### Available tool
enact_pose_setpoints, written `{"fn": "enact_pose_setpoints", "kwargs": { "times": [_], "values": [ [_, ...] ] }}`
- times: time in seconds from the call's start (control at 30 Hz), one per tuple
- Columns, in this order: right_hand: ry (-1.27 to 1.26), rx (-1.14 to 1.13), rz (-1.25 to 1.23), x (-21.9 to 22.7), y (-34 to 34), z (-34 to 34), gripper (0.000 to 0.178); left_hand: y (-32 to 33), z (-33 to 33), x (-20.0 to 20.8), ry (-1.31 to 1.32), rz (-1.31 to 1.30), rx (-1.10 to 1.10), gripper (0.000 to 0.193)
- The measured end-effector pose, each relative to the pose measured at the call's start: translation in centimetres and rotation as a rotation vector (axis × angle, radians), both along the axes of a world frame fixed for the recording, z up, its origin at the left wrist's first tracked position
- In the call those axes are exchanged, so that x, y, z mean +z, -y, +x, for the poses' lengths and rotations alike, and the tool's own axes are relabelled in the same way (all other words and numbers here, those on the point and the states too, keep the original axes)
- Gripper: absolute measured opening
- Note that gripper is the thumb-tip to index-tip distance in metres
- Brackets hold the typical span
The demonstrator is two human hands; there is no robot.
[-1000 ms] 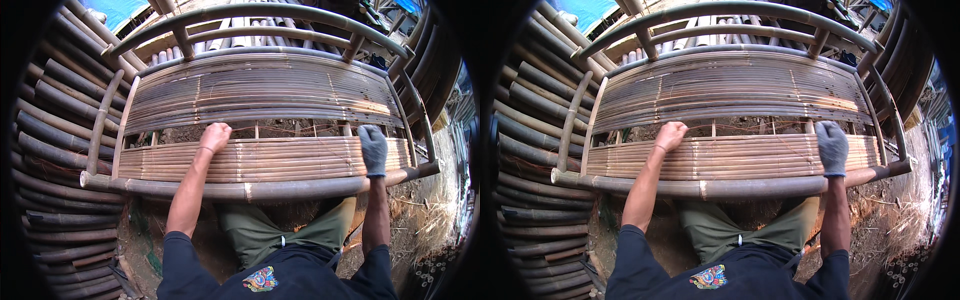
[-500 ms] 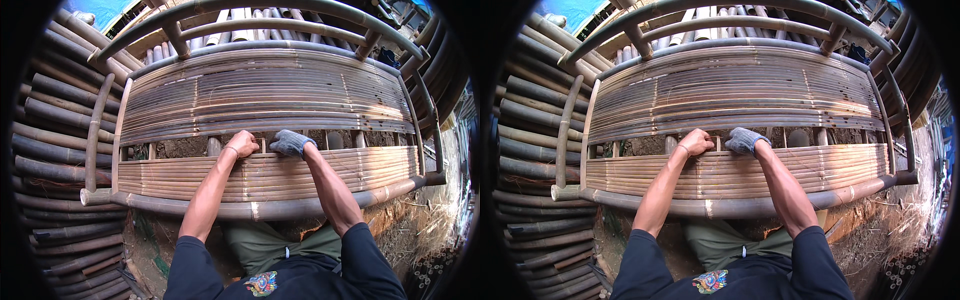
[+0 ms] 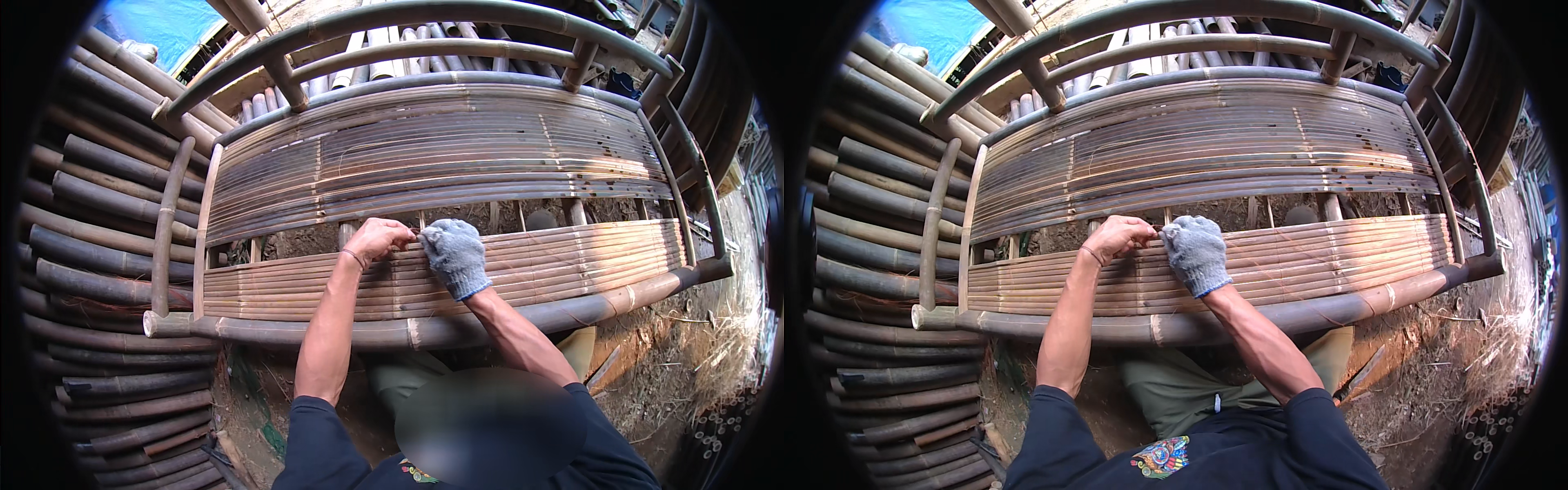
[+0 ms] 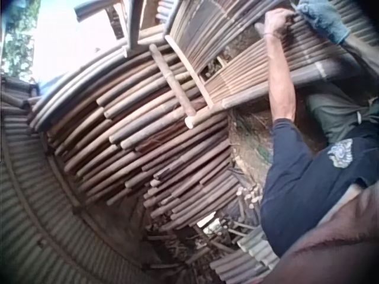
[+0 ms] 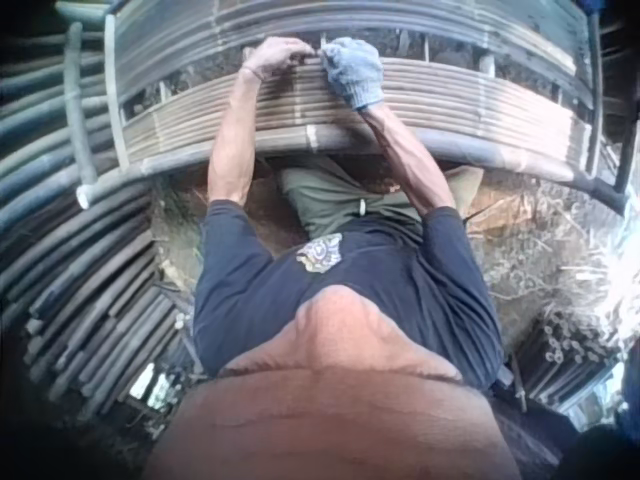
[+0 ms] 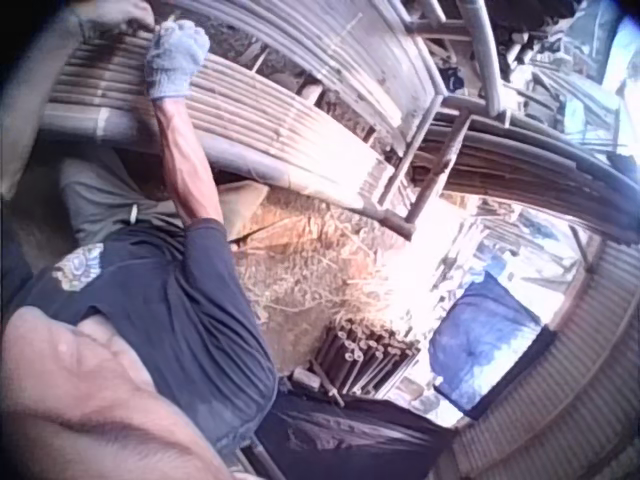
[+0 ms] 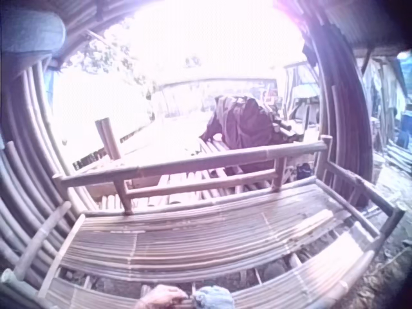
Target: The person uses a knife to cut a thin bamboo strip and then weaves it into a bamboo frame. They use a hammer to tap the strip into place and continue weaving it through the existing structure.
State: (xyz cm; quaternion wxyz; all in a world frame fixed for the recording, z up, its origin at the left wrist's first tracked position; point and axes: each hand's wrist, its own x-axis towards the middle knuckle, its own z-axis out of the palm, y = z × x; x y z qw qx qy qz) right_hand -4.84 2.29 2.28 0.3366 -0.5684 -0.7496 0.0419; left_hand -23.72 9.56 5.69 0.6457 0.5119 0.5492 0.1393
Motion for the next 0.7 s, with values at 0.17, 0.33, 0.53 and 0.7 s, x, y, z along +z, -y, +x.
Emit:
{"fn": "enact_pose_setpoints", "kwargs": {
  "times": [0.17, 0.33, 0.53, 0.7],
  "values": [
    [-0.851, 0.015, -0.304, 4.4, 6.8, 3.9, 0.010, 0.1, -0.4, -3.0, -0.197, 0.333, 0.187, 0.018],
    [-1.593, 0.662, -0.342, 13.1, 18.4, 12.9, 0.022, 0.6, 1.5, -5.3, -0.162, 0.343, 0.191, 0.023],
    [-1.213, 0.156, -0.184, 20.8, 33.6, 25.5, 0.042, 2.0, 2.1, -4.8, -0.485, 0.881, 0.046, 0.033],
    [-0.194, -0.278, -0.263, 21.9, 40.0, 30.9, 0.019, 2.4, 1.6, -3.6, -0.673, 0.645, -0.210, 0.036]
  ]
}}
